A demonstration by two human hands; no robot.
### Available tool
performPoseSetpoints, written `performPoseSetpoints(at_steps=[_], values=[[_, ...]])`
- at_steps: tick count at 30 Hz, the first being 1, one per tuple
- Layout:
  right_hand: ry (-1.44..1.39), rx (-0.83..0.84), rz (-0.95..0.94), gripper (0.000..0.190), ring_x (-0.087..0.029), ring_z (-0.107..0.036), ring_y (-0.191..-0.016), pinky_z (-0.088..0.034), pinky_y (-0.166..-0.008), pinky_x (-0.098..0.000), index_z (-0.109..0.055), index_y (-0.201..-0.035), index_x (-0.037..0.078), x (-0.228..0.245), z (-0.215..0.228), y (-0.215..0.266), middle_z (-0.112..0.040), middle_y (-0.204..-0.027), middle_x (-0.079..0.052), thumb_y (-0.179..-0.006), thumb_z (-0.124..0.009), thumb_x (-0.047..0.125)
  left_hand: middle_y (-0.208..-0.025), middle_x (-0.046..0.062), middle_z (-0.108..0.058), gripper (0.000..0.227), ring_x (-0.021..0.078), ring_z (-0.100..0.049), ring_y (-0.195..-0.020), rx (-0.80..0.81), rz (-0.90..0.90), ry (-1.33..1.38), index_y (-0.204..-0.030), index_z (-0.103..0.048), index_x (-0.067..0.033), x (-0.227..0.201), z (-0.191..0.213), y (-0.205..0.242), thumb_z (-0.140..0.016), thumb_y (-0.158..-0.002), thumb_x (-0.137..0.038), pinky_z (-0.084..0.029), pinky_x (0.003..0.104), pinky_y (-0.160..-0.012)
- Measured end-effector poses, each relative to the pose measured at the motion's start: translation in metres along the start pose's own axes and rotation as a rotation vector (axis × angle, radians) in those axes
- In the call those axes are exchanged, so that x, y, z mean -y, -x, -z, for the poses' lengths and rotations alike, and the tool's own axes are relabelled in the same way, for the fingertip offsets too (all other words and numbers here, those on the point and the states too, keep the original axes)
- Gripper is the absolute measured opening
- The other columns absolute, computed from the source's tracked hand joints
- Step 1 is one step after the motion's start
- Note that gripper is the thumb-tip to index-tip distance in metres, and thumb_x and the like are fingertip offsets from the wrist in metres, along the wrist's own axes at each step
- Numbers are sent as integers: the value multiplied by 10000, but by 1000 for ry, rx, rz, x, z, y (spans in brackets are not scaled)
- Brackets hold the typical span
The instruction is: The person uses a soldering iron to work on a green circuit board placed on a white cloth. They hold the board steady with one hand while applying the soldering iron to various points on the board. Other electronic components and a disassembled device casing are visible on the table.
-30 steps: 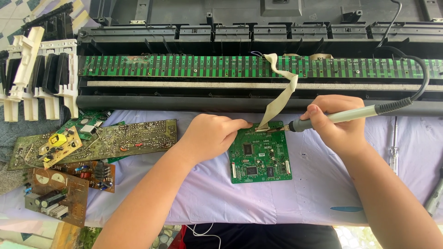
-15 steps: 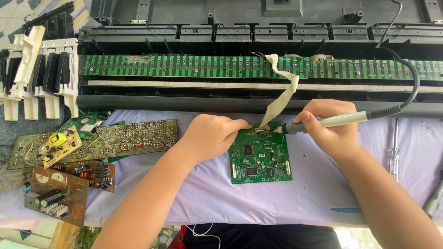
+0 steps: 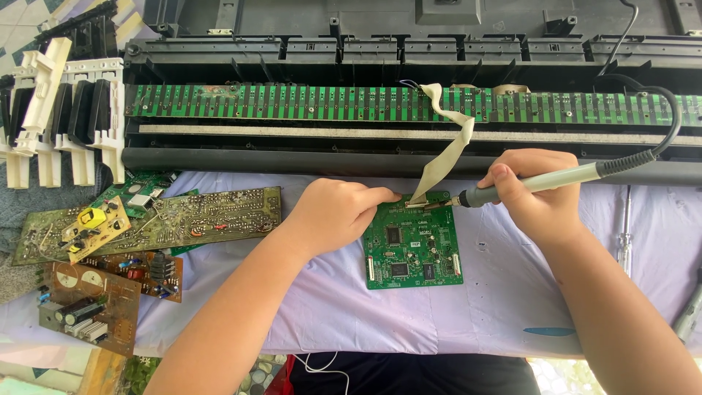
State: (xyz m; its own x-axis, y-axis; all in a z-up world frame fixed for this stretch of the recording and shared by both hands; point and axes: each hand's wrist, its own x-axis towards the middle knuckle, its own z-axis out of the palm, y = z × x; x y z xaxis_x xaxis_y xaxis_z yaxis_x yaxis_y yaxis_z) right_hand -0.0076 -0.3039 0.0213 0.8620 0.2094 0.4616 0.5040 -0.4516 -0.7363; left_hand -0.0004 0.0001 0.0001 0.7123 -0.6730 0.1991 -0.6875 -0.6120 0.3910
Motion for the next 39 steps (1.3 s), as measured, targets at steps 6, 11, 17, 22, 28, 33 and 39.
performPoseSetpoints(at_steps=[6,11,17,22,28,33,39], values=[[-7,-48,-32,395,-177,-547,-556,-394,-546,-275,-676,-714,-2,1,3,1,-617,-627,-96,-1041,-525,160,-815,-5,-773,376,261,-718,-716,-1,0,0,-1220,-727,-235,0,-1,0,-488,-959,-107,-484,420,-499],[-12,-72,-20,416,-191,-587,-582,-432,-572,-284,-682,-733,-5,-1,1,3,-645,-663,-105,-1051,-511,202,-820,-4,-776,377,262,-720,-723,1,3,3,-1219,-727,-241,-1,1,0,-486,-959,-111,-486,424,-509],[-69,11,1,422,-156,-537,-495,-401,-486,-259,-718,-738,57,1,-11,-1,-637,-582,-78,-1042,-544,293,-860,-10,-788,334,240,-740,-766,-45,22,3,-1179,-731,-253,-5,1,3,-501,-977,-120,-544,366,-631],[-74,-5,-32,409,-164,-512,-450,-391,-448,-268,-721,-711,100,-1,-10,-3,-623,-509,-69,-1023,-593,332,-867,-16,-786,313,222,-753,-798,-97,38,-15,-1137,-735,-279,-7,0,5,-501,-990,-132,-585,315,-742],[-67,8,-26,402,-163,-487,-450,-386,-442,-262,-712,-701,101,0,-4,-5,-593,-489,-61,-1023,-588,306,-844,-2,-785,309,227,-751,-777,-111,34,-26,-1126,-747,-268,-8,1,4,-512,-986,-126,-583,313,-729],[-76,14,-19,397,-157,-474,-459,-377,-440,-267,-701,-700,109,-1,-2,-5,-591,-491,-48,-1030,-581,294,-845,1,-786,309,226,-752,-775,-111,32,-9,-1129,-751,-262,-9,2,4,-515,-987,-122,-584,307,-726],[-56,25,-15,397,-172,-450,-458,-368,-450,-271,-709,-701,97,-1,4,-7,-578,-484,-53,-1029,-583,281,-846,-4,-784,314,228,-751,-777,-105,34,-7,-1133,-747,-269,-8,1,5,-506,-990,-126,-581,310,-732]])
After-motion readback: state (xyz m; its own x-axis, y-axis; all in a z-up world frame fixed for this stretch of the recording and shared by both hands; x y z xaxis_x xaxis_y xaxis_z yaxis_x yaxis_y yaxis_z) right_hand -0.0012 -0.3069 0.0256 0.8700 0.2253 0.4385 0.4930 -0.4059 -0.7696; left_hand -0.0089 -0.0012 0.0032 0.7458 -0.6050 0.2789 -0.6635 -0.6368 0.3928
